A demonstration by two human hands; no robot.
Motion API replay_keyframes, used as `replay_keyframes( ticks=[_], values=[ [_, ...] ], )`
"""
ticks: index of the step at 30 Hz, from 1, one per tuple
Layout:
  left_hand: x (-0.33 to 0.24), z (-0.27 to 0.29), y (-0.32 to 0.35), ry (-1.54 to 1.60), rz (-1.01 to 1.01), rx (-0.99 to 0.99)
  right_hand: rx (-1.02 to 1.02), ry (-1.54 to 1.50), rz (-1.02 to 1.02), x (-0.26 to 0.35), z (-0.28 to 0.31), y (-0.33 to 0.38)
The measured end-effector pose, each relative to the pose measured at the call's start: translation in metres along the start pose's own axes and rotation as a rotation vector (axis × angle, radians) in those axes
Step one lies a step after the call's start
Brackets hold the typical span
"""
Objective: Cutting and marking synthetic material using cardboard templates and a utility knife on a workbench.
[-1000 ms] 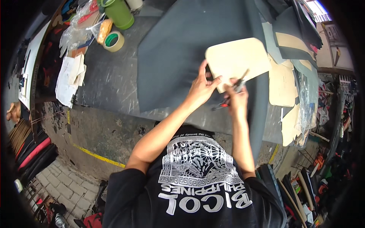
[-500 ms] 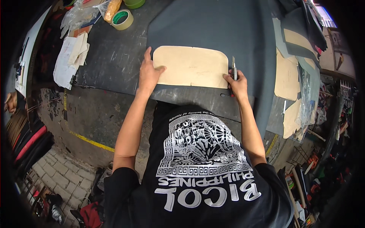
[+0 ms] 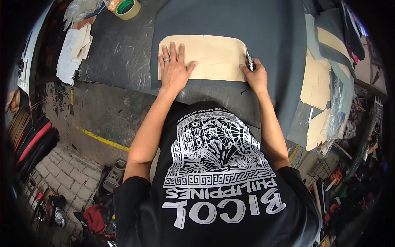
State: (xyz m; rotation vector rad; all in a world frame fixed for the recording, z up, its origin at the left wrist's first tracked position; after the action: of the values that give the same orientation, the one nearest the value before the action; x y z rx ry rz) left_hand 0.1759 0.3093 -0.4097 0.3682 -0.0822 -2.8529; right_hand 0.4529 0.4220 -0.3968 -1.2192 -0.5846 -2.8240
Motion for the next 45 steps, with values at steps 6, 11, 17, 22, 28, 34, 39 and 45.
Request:
replay_keyframes(
  ticks=[6, 11, 17, 22, 28, 34, 39, 45],
  values=[
    [0.002, 0.004, -0.001, -0.001, -0.011, 0.023, -0.043, 0.175, 0.163, 0.022, 0.009, -0.002],
    [0.0, 0.023, -0.015, -0.034, -0.001, 0.092, 0.198, 0.323, 0.329, 0.112, -0.002, -0.014],
    [0.0, 0.028, -0.027, 0.022, 0.025, 0.092, 0.354, 0.451, 0.778, 0.164, -0.107, -0.066],
    [-0.007, 0.028, -0.02, 0.035, 0.069, 0.032, 0.529, 0.66, 0.871, 0.213, -0.137, -0.09],
    [-0.009, 0.025, -0.024, 0.067, 0.101, 0.043, 0.541, 0.759, 0.97, 0.216, -0.153, -0.104],
    [-0.013, 0.028, -0.026, 0.1, 0.087, 0.049, 0.574, 0.784, 0.952, 0.186, -0.11, -0.116],
    [-0.016, 0.03, -0.022, 0.089, 0.068, 0.021, 0.563, 0.837, 0.797, 0.13, -0.032, -0.133],
    [-0.015, 0.036, -0.026, 0.079, 0.062, 0.071, 0.528, 1.024, 0.61, 0.056, 0.091, -0.14]
  ],
)
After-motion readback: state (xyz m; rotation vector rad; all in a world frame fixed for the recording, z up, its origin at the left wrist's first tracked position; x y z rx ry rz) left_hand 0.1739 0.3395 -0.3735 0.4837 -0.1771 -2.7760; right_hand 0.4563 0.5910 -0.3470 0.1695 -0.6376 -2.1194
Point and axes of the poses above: each hand's wrist, its own y-axis away from the middle knuckle, its own z-axis out of the back of the hand, x = y × z, the point moved 2 cm from there along -y, towards the middle knuckle, and after that the axes turned 4 degrees about x, right-handed, at the moved point
